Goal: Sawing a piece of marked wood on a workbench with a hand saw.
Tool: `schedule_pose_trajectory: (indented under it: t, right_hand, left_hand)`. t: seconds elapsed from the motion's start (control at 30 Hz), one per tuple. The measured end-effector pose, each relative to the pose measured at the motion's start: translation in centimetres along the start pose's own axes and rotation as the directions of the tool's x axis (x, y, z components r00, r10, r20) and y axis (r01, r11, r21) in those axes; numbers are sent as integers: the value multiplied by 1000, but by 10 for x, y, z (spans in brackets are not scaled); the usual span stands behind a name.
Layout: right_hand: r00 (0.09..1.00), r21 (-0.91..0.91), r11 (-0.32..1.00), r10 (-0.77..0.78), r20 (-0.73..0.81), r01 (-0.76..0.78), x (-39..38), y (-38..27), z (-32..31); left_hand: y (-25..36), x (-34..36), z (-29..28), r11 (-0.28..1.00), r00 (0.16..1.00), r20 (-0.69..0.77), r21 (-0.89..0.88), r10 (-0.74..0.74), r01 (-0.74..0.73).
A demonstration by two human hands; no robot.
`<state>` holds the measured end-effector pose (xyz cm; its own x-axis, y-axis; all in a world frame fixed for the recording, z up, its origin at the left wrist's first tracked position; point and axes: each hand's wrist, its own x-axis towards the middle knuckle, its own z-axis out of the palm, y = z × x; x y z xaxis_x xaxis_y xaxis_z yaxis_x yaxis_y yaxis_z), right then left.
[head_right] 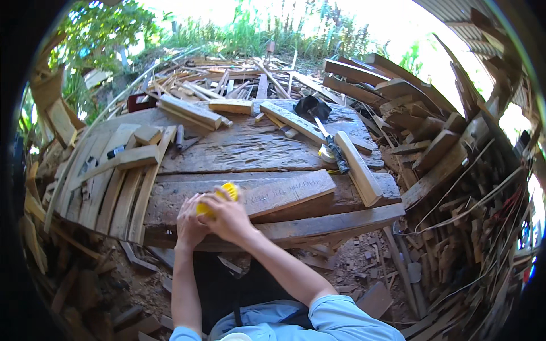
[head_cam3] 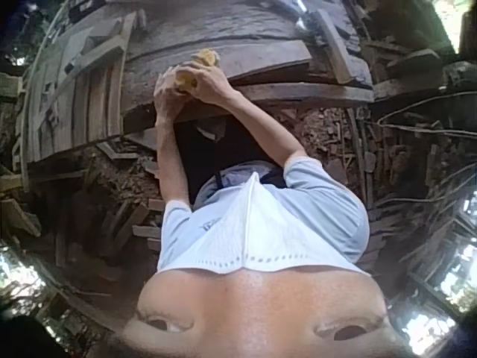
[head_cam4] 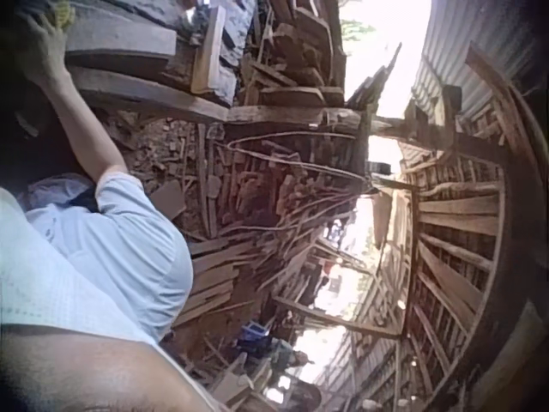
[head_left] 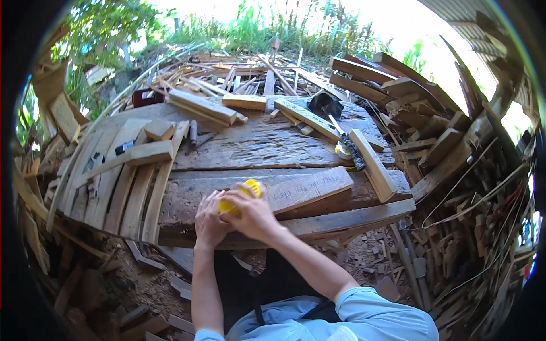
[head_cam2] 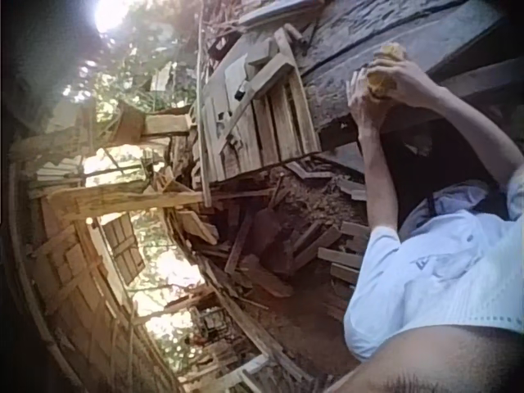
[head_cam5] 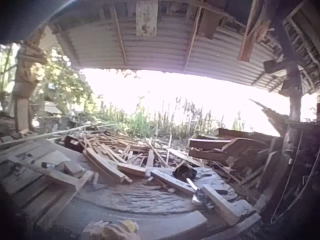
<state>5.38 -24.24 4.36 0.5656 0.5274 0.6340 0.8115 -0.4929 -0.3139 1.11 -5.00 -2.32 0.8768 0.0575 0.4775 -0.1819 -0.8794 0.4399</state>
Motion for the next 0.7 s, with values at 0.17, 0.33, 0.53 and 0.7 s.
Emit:
schedule_pose_trajectory:
  t: [0.17,0.33,0.53,0.7]
  right_hand:
    - [958,-233,929,274,-82,-286,-31,113,-91]
    - [899,-340,833,418,-128,-436,-77,204,-167]
    - [959,-60,962,271,81,-267,7,72,-43]
    - [983,-37,996,81,162,-76,17,24,3]
  left_hand:
    - [15,10,-20,1000,999,-36,-6,0,-1]
    - [12,5,-12,999,996,-86,-27,24,-27]
    - [17,5,-13,999,999,-17,-20,27,-27]
    - [17,8,-11,1000,999,46,-20,-13,14]
